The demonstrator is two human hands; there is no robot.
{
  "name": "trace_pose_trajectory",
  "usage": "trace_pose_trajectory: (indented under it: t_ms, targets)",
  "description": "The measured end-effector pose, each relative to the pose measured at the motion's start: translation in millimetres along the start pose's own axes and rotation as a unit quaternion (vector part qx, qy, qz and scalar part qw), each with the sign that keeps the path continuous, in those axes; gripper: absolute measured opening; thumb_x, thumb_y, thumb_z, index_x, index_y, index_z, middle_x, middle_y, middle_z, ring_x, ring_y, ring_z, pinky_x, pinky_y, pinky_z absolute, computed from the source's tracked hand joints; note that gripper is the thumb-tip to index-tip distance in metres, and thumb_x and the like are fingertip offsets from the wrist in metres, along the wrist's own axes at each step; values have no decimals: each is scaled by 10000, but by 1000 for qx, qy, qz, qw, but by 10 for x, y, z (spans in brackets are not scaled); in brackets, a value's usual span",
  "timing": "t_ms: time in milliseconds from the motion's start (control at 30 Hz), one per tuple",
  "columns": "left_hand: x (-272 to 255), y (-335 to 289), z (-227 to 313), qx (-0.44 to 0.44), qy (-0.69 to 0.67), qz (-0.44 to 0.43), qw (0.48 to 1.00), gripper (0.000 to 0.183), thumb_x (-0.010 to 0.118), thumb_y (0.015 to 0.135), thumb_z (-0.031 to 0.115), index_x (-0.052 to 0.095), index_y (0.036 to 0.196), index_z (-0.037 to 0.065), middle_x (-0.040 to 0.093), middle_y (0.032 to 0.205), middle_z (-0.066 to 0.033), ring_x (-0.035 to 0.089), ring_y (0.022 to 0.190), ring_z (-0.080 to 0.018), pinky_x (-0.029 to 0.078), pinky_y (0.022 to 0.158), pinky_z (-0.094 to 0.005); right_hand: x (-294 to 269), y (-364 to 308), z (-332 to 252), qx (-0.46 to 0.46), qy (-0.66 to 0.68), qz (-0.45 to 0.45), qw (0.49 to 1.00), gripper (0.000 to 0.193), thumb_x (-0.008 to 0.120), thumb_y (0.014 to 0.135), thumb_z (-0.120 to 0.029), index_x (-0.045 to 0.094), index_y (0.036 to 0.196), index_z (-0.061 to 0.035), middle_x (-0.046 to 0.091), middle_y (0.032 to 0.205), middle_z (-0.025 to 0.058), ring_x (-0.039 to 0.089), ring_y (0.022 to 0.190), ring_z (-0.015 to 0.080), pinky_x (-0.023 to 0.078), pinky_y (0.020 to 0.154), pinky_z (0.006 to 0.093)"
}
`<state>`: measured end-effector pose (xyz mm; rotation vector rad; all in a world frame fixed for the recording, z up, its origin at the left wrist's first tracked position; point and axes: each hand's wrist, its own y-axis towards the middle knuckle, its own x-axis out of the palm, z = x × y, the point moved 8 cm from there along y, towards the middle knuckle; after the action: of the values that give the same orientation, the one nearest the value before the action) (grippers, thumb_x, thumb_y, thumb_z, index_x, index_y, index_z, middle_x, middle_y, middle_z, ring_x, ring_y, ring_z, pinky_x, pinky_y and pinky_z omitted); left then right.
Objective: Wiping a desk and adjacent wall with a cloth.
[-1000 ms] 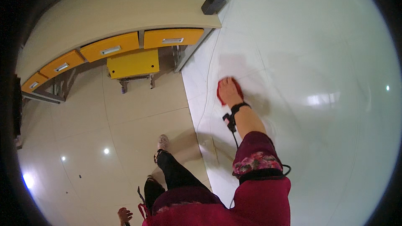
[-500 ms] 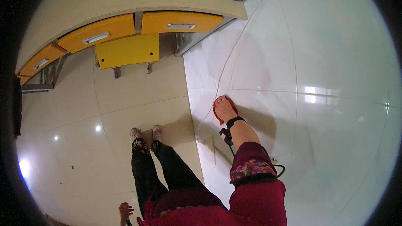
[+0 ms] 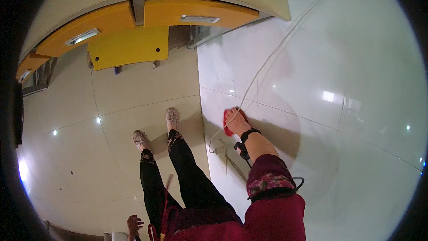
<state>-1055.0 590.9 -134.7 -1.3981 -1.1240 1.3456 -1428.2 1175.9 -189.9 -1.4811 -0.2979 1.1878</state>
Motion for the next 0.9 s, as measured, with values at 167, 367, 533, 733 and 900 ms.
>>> trace_pose_trajectory:
  t_ms: [167, 367, 533, 733, 900]
  targets:
    - [184, 15, 195, 14, 36, -20, 999, 207, 428, 846, 184, 477, 999, 53, 557, 724, -96, 598, 584, -185, 448, 430, -265, -439, 37, 826, 80, -96, 69, 990, 245, 434, 763, -233, 627, 828, -98, 576, 924, 73, 450, 972, 254, 346, 781, 423]
    - [266, 130, 526, 62, 23, -15, 998, 209, 426, 846, 180, 466, 1008, 53, 560, 745, -98, 594, 576, -178, 440, 423, -264, -916, 59, 1388, 175, -145, 95, 969, 235, 419, 764, -178, 579, 910, -87, 538, 938, 78, 451, 930, 243, 362, 743, 379]
    - [105, 223, 281, 21, 14, -13, 1000, 215, 410, 842, 184, 451, 1014, 62, 563, 749, -99, 587, 537, -184, 438, 380, -262, -480, -281, 558, 29, -61, -21, 997, 319, 384, 812, -256, 604, 955, -73, 536, 1077, 96, 406, 1069, 283, 280, 902, 474]
    - [197, 362, 640, 45, -13, -11, 999, 199, 427, 855, 184, 469, 1006, 60, 562, 729, -98, 587, 550, -181, 425, 409, -265, -1955, -1008, 2208, 306, -185, 76, 931, 345, 373, 805, -195, 494, 1113, -99, 452, 1185, 132, 375, 1110, 295, 297, 870, 445]
    - [244, 367, 842, 70, -36, -29, 996, 229, 429, 859, 196, 464, 1036, 55, 563, 755, -106, 588, 573, -181, 425, 424, -258, -2413, -1275, 2458, 365, -231, 98, 897, 394, 366, 809, -192, 436, 1188, -113, 430, 1199, 140, 342, 1125, 321, 290, 879, 442]
